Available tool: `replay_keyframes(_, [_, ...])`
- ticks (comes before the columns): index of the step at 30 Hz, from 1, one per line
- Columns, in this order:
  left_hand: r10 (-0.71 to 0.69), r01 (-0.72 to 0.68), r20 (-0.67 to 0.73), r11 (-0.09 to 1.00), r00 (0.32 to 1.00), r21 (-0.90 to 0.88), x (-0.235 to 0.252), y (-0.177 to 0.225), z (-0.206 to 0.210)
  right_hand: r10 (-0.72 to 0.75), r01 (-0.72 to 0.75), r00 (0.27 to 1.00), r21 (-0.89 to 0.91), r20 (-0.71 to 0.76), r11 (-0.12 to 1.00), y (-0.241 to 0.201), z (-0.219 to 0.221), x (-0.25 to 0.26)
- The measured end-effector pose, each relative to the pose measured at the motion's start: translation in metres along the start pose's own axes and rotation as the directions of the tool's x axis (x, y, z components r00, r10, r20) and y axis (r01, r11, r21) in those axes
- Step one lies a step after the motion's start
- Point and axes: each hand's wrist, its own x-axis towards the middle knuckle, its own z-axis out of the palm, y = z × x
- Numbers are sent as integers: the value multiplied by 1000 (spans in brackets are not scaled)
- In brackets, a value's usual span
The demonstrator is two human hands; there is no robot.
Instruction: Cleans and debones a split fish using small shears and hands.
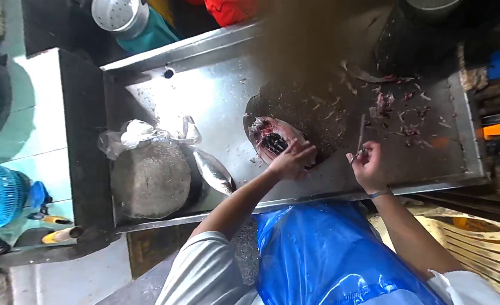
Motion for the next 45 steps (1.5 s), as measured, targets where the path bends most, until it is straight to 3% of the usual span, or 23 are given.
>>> replay_keyframes(3, [-359, 364, -100, 931, 928, 30, -8, -57, -15, 132, -64, 968, -298, 215, 952, 1, 14, 24])
replay_keyframes(5, [-491, 501, -207, 865, 846, -5, -10, -77, -29, 168, -104, 962, -281, 214, 954, -11, 14, 29])
replay_keyframes(6, [-486, 494, -204, 870, 850, -14, -6, -75, -37, 168, -119, 965, -239, 200, 964, -19, 13, 30])
replay_keyframes(10, [-90, 89, -17, 995, 996, -38, 24, -27, -32, 194, -189, 968, -48, 158, 981, -34, 10, 28])
replay_keyframes(12, [140, -139, 20, 989, 990, -48, 26, -8, -21, 171, -166, 977, -51, 130, 985, -39, 6, 27])
replay_keyframes(14, [343, -344, -27, 935, 939, -87, 20, 5, -16, 129, -124, 988, -68, 83, 990, -43, -2, 24])
replay_keyframes(16, [345, -354, -99, 930, 933, -93, 10, 6, -14, 72, -71, 997, -85, 8, 994, -39, -5, 19])
replay_keyframes(19, [59, -63, -112, 997, 992, -33, 2, -7, -9, 19, -25, 996, -63, -81, 998, -30, -5, 11])
replay_keyframes(20, [74, -75, -71, 997, 995, -6, 0, -7, -6, 22, -28, 994, -47, -109, 999, -29, -6, 9])
replay_keyframes(22, [229, -229, 5, 973, 973, 10, -4, 0, -2, -2, 0, 987, -11, -161, 1000, -31, -9, 9])
replay_keyframes(24, [314, -314, -19, 949, 949, -4, -4, -5, -4, -53, 57, 977, 17, -205, 998, -34, -10, 10])
replay_keyframes(25, [271, -271, -38, 963, 962, -5, -5, -12, -7, -74, 82, 972, 27, -222, 996, -35, -9, 12])
replay_keyframes(27, [39, -39, -50, 999, 998, 12, -4, -30, -13, -96, 108, 963, 33, -252, 994, -33, -8, 14])
replay_keyframes(29, [-164, 164, -1, 986, 986, 29, -1, -42, -19, -113, 123, 955, 19, -274, 992, -29, -5, 18])
replay_keyframes(30, [-142, 142, 33, 990, 989, 23, -1, -40, -21, -121, 125, 954, -4, -273, 992, -25, -3, 19])
replay_keyframes(32, [47, -48, 38, 999, 998, 16, -2, -34, -18, -108, 80, 976, -153, -189, 985, -10, 2, 21])
replay_keyframes(33, [33, -33, 27, 999, 999, 8, -4, -38, -19, -46, 23, 996, -264, -80, 964, -1, 5, 24])
replay_keyframes(34, [-109, 109, -14, 994, 994, -6, -8, -47, -23, 73, -46, 995, -357, 64, 933, 3, 7, 29])
replay_keyframes(35, [-309, 307, -75, 951, 948, -26, -13, -62, -26, 192, -108, 967, -412, 166, 905, 0, 11, 34])
replay_keyframes(36, [-516, 513, -124, 857, 848, -53, -16, -78, -31, 244, -140, 950, -430, 197, 892, -7, 17, 38])
replay_keyframes(38, [-748, 730, -112, 663, 654, -163, -17, -103, -41, 206, -105, 952, -389, 228, 915, -41, 27, 43])
replay_keyframes(42, [-824, 757, -109, 556, 556, -343, -16, -110, -44, 104, 151, 888, -499, 448, 854, -126, 61, 71])
replay_keyframes(45, [-853, 779, -100, 511, 513, -362, -11, -110, -44, 103, 297, 818, -569, 566, 767, -162, 83, 90])
